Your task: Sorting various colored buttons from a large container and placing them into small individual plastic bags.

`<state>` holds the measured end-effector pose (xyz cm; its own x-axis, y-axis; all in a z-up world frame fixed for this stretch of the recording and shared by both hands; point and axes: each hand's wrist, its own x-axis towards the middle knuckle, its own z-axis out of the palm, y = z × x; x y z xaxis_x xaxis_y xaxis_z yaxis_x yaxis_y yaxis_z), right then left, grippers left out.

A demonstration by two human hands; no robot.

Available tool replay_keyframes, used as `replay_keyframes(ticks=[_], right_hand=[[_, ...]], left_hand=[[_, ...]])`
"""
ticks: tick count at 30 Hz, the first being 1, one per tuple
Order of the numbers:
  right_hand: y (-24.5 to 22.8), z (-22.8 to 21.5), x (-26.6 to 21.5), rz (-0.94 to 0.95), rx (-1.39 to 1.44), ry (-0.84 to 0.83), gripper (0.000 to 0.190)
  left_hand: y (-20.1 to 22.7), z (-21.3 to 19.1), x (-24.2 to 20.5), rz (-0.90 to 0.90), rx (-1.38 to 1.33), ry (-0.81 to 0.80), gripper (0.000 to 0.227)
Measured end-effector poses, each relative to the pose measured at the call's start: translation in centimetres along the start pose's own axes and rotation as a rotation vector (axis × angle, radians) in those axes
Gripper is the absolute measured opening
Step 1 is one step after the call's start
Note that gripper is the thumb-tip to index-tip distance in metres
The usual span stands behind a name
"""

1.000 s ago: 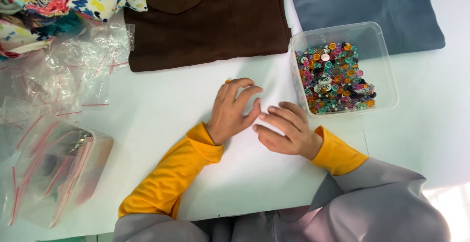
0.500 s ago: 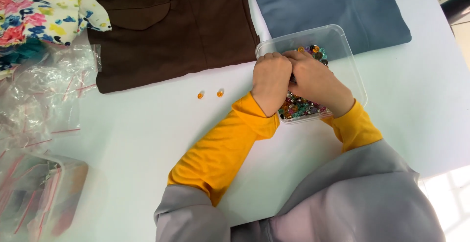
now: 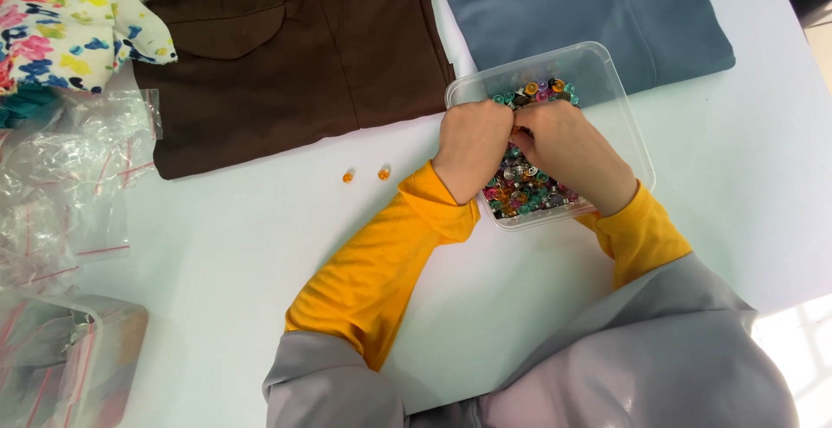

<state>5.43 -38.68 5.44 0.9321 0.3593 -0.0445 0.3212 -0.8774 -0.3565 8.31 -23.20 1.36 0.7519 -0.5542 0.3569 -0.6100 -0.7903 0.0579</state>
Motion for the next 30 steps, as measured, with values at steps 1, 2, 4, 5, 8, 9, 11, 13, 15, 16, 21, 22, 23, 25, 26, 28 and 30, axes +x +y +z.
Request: replay_keyframes(ticks=[1,2,4,5,8,9,11,13,15,16,21,22,23,25,26,28,30], right_hand=[[-0.3,-0.8,0.0,0.001,0.001,-0.001,0.020],[-0.7,-1.7,0.0,0.002,0.087,0.042,0.010],[-1.0,-3.2,-0.2,0.003,0.174,0.086,0.010],[-1.1,-3.7,-0.3,0.035,0.285,0.141,0.014],[-1.0,-4.4,-0.4,0.087,0.517,0.220,0.021],[-0.8,-4.4,-0.5,0.111,0.638,0.245,0.024],[-1.7,-5.4,-0.6,0.106,0.702,0.242,0.026],[-2.6,-6.2,-0.7,0.100,0.767,0.238,0.028],[-3.2,-6.8,-0.8,0.057,0.879,0.191,0.030],[-3.3,-6.9,-0.9,0.056,0.880,0.189,0.030],[-3.0,-6.7,-0.9,0.057,0.963,0.151,0.033],[-3.2,-6.8,-1.0,0.058,0.963,0.151,0.033],[-3.5,-7.0,-1.0,0.055,0.953,0.146,0.033],[-3.9,-7.2,-1.0,0.052,0.943,0.142,0.032],[-4.0,-7.2,-1.0,0.053,0.937,0.160,0.032],[-3.6,-6.8,-1.0,0.054,0.933,0.176,0.031],[-2.5,-6.0,-1.2,0.074,0.831,0.240,0.023]], left_hand=[[-0.3,-0.3,0.0,0.000,-0.001,-0.001,0.025],[-0.7,-0.5,0.0,-0.005,-0.114,-0.012,0.019],[-1.2,-1.6,0.2,-0.011,-0.227,-0.024,0.015],[-1.5,-2.4,0.2,-0.036,-0.327,-0.038,0.011],[-2.8,-4.3,0.8,-0.056,-0.577,-0.088,0.006],[-3.2,-4.8,1.1,-0.048,-0.728,-0.125,0.013],[-3.5,-6.5,1.0,-0.037,-0.826,-0.127,0.019],[-3.8,-7.0,0.8,-0.028,-0.924,-0.129,0.026],[-4.2,-6.6,0.8,-0.002,-1.011,-0.099,0.030],[-4.2,-6.9,0.7,-0.004,-1.011,-0.099,0.030],[-3.8,-7.1,0.8,-0.021,-1.049,-0.013,0.020],[-3.9,-6.6,0.7,-0.021,-1.049,-0.014,0.020],[-3.9,-6.1,0.7,-0.026,-1.018,0.002,0.017],[-4.1,-5.4,0.8,-0.032,-0.987,0.018,0.014],[-4.1,-5.1,0.8,-0.024,-0.980,0.035,0.012],[-4.1,-5.2,0.8,-0.017,-0.973,0.050,0.011],[-3.8,-6.0,0.7,-0.021,-0.953,0.098,0.011]])
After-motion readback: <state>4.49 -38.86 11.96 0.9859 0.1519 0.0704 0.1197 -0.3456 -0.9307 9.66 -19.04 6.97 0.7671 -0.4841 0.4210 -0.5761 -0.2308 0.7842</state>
